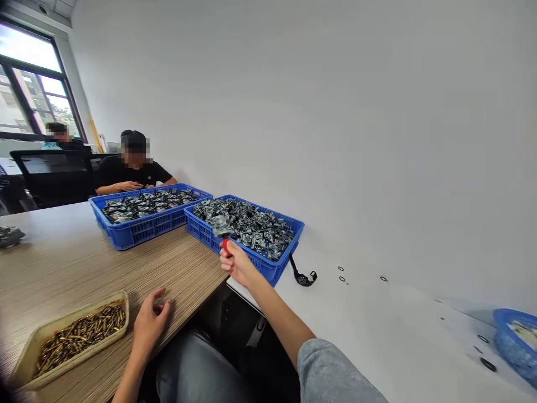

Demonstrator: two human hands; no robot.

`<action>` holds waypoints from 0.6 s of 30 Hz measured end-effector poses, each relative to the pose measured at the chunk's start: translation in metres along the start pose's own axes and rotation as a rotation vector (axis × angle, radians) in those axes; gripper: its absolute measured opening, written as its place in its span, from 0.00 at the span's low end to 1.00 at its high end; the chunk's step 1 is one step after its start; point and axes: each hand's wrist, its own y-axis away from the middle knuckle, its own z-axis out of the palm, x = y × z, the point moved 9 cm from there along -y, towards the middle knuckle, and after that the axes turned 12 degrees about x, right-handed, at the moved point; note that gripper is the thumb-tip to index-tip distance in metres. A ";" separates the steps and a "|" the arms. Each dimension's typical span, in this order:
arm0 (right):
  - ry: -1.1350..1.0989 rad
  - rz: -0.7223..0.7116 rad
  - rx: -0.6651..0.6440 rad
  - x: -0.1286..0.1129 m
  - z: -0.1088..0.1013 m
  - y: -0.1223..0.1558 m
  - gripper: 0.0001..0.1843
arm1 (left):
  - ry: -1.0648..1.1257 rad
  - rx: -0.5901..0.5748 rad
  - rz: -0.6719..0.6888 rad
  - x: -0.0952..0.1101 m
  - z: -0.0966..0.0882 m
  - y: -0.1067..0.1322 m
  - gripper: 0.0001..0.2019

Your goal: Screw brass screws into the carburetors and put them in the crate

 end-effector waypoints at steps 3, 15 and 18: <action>0.015 -0.132 0.139 -0.060 -0.044 0.008 0.13 | -0.010 -0.018 0.000 0.001 0.001 0.001 0.26; 0.087 -0.586 1.046 -0.191 -0.303 0.141 0.12 | -0.025 -0.114 -0.038 -0.016 0.017 0.000 0.27; 0.128 -0.627 1.237 -0.195 -0.352 0.192 0.19 | -0.027 -0.126 -0.042 -0.013 0.017 0.000 0.27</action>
